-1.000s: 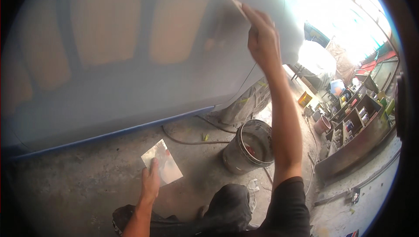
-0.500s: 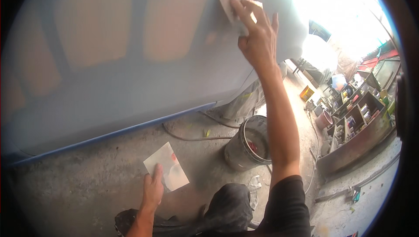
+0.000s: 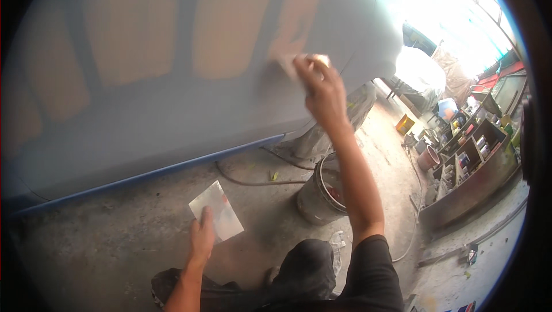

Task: The person applies putty to a car door using spreaders, wipes the surface with a cloth, and smooths the area by hand.

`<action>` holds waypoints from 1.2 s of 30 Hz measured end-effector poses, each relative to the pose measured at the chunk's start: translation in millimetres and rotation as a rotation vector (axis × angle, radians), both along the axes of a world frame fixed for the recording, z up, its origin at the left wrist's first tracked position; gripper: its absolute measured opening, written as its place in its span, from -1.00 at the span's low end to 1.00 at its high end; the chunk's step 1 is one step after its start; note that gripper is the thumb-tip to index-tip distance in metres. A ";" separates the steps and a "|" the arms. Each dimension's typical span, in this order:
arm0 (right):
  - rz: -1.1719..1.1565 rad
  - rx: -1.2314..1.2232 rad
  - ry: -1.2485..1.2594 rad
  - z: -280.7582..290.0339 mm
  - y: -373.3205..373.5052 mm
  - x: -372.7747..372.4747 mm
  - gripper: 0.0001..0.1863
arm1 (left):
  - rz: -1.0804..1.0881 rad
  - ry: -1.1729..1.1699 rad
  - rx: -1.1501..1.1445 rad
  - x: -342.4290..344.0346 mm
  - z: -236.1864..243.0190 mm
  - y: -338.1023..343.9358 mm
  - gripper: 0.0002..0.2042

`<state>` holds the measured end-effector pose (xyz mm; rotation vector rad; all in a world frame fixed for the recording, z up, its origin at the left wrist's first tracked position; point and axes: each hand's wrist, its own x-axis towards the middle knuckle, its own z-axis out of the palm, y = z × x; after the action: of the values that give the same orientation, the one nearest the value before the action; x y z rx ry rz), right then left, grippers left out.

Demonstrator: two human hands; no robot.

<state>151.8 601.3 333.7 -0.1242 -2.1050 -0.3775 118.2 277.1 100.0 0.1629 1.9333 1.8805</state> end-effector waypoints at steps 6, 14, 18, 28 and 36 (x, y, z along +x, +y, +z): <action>0.134 0.038 0.170 131.2 12.9 -13.4 -0.41 | -0.122 -0.067 0.022 -1.6 -5.4 2.6 -0.43; 0.071 0.135 0.080 121.9 0.3 -19.6 -0.32 | -0.105 -0.229 0.025 1.1 7.0 2.8 -0.45; 0.048 0.142 0.048 60.2 -11.6 -25.0 -0.25 | -0.072 -0.280 0.237 -1.3 10.1 -0.3 -0.49; 0.081 0.064 0.057 -74.9 -2.6 -28.6 -0.25 | -0.152 -0.612 0.775 -4.3 -6.7 3.7 -0.55; 0.569 -0.891 -0.237 -90.3 -94.7 36.3 -0.30 | -0.030 -0.585 0.932 -4.2 18.2 3.1 -0.56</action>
<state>188.1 506.6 243.3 0.0110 -2.2778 0.9322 114.0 280.2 118.2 -0.0829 0.5996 2.3195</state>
